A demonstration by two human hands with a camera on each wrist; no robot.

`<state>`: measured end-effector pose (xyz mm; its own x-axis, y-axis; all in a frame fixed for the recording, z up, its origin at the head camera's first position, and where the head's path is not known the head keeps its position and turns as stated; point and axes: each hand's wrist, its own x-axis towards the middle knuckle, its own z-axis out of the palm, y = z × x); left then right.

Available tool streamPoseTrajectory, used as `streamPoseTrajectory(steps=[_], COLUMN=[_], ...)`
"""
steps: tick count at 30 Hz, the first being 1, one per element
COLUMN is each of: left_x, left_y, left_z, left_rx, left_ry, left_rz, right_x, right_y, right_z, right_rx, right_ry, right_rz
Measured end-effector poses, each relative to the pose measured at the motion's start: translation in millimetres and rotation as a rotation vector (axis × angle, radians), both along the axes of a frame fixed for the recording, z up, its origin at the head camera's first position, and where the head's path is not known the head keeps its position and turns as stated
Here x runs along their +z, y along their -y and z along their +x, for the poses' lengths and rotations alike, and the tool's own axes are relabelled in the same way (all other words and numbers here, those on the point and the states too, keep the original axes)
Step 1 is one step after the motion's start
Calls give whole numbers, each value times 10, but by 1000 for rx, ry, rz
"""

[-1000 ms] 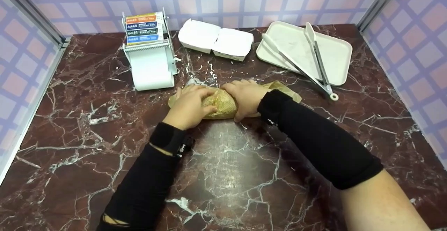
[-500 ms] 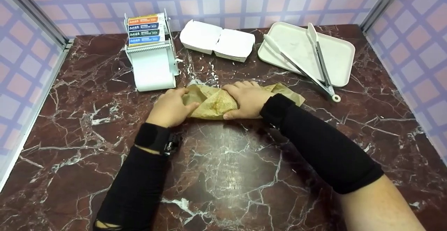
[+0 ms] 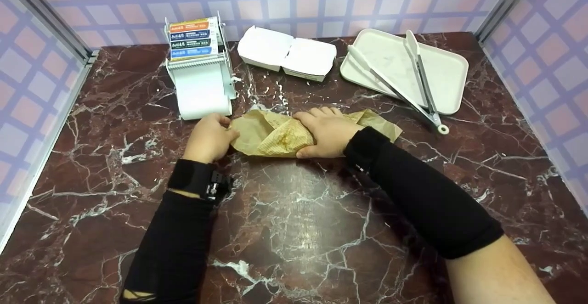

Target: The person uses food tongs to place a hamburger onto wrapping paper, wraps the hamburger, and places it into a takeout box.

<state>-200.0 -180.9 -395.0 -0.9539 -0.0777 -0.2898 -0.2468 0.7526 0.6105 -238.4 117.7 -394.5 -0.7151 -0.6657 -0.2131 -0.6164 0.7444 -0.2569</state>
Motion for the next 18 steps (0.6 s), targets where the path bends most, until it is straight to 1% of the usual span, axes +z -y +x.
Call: streamPoseTrajectory(steps=[2,6,13,16,18], left_x=[6,19,60,80,94], left_y=[21,55,62,58,52], left_z=[0,10,26,26,24], left_rx=[-1,-23,-56,-46,-29], left_ry=[-6,-20,-36,-35,-20], left_rz=[9,2,-3,35,96], right_x=[0,4,-7,-7,-6], right_y=[4,12,20,20,21], right_z=[4,18,37,41,45], right_rx=[-2,-7,-12,-12,-9], right_ry=[-1,-5,-13,-19,-25], right_rz=[2,9,20,18,17])
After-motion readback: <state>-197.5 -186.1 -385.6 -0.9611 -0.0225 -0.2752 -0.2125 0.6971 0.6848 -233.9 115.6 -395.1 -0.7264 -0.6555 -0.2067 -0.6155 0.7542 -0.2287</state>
